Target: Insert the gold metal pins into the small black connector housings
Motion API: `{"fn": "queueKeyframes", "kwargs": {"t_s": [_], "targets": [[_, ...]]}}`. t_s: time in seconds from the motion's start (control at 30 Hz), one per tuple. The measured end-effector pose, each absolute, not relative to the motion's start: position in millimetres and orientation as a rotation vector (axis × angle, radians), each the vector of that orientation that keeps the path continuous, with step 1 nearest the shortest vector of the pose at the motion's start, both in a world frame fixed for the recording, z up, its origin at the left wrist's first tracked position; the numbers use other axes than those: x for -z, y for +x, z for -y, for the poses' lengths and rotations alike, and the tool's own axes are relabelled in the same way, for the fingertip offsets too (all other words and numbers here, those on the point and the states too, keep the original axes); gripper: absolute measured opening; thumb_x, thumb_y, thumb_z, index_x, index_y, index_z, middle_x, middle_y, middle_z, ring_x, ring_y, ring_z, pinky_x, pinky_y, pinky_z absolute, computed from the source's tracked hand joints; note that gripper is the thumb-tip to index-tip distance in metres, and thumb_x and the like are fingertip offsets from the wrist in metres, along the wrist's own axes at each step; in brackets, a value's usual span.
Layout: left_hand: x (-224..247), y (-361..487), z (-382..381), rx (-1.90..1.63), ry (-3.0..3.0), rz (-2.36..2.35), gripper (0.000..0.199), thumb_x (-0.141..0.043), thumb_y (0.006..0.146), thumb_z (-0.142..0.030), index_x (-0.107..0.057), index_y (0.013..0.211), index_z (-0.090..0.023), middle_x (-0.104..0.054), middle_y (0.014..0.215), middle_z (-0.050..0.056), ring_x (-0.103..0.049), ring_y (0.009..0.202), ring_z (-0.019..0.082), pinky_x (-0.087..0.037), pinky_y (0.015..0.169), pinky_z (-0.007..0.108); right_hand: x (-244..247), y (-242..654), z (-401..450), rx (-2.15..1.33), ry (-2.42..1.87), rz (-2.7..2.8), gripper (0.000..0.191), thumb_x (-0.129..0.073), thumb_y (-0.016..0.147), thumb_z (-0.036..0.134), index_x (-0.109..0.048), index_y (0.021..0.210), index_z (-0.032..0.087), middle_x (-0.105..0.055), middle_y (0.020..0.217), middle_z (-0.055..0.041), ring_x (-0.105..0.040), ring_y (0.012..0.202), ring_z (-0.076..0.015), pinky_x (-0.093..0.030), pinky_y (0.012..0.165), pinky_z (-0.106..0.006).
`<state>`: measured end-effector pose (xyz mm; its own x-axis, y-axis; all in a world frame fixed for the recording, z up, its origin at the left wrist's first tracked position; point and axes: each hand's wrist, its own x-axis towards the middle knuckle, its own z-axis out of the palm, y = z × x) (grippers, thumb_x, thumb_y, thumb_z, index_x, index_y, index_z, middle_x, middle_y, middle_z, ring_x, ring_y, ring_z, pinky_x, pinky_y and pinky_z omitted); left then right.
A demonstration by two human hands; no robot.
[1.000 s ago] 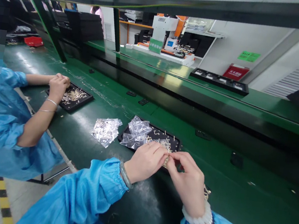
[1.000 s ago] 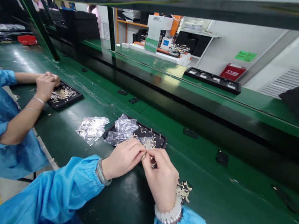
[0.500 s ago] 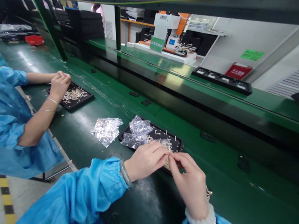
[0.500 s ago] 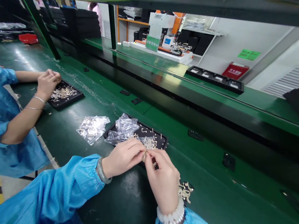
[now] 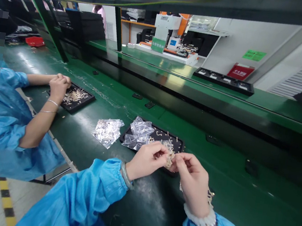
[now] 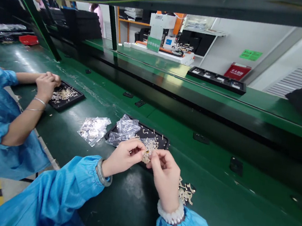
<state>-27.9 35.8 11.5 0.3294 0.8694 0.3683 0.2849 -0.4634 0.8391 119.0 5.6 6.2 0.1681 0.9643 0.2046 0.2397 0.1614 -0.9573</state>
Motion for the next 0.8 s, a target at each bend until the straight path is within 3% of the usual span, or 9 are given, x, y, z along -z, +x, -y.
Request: {"fn": "queueKeyframes", "kwargs": {"t_s": [0.2, 0.3, 0.4, 0.53, 0.67, 0.8], "targets": [[-11.8, -28.8, -40.5, -1.085, 1.711, -1.008, 0.012, -0.048, 0.083, -0.022, -0.055, 0.077, -0.014, -0.053, 0.072, 0.0, -0.047, 0.064, 0.01, -0.04, 0.058, 0.021, -4.0, 140.1, -18.7, -0.56, -1.505, 1.614, 0.02, -0.055, 0.08, 0.037, -0.06, 0.075, 0.019, -0.063, 0.06, 0.0, -0.059, 0.052, -0.0147, -0.048, 0.05, -0.025], [-11.5, -30.0, -43.3, -1.106, 1.633, -1.033, 0.015, -0.045, 0.085, -0.026, -0.053, 0.079, -0.015, -0.048, 0.069, -0.001, -0.043, 0.061, 0.009, -0.037, 0.056, 0.02, -0.3, 154.9, -26.4, -0.409, -1.593, 1.904, 0.014, -0.051, 0.081, 0.029, -0.064, 0.081, 0.023, -0.07, 0.081, -0.0007, -0.065, 0.068, -0.0186, -0.051, 0.063, -0.03], [-10.6, -31.5, -44.8, -1.107, 1.561, -1.041, 0.018, -0.043, 0.087, -0.031, -0.05, 0.081, -0.016, -0.043, 0.066, -0.003, -0.038, 0.057, 0.008, -0.033, 0.051, 0.02, 5.1, 175.1, -38.6, -0.392, -1.545, 2.064, 0.023, -0.045, 0.082, 0.023, -0.064, 0.094, 0.025, -0.069, 0.098, -0.0007, -0.065, 0.087, -0.0203, -0.05, 0.076, -0.034], [-9.8, -32.8, -45.1, -1.129, 1.548, -1.041, 0.02, -0.042, 0.087, -0.034, -0.048, 0.081, -0.016, -0.041, 0.065, -0.003, -0.035, 0.055, 0.008, -0.032, 0.05, 0.02, 11.6, 224.3, -76.4, -0.228, -1.792, 2.094, 0.022, -0.048, 0.083, 0.031, -0.064, 0.096, 0.026, -0.069, 0.096, -0.0001, -0.065, 0.083, -0.0188, -0.051, 0.074, -0.03], [-11.7, -33.4, -45.5, -1.155, 1.63, -1.008, 0.018, -0.042, 0.088, -0.031, -0.049, 0.08, -0.016, -0.044, 0.07, -0.001, -0.039, 0.061, 0.009, -0.035, 0.055, 0.021, 18.7, 289.7, -121.3, 0.031, -2.065, 1.945, 0.03, -0.051, 0.076, 0.02, -0.064, 0.102, 0.012, -0.063, 0.109, -0.0169, -0.059, 0.097, -0.0317, -0.046, 0.079, -0.044], [-13.6, -33.4, -45.8, -1.175, 1.701, -0.967, 0.018, -0.041, 0.089, -0.028, -0.049, 0.08, -0.016, -0.047, 0.077, 0.001, -0.042, 0.067, 0.01, -0.038, 0.06, 0.022, 28.3, 329.8, -138.7, 0.079, -2.146, 1.95, 0.022, -0.057, 0.073, 0.026, -0.069, 0.088, 0.016, -0.068, 0.092, -0.0126, -0.063, 0.081, -0.0261, -0.048, 0.069, -0.035]]}}
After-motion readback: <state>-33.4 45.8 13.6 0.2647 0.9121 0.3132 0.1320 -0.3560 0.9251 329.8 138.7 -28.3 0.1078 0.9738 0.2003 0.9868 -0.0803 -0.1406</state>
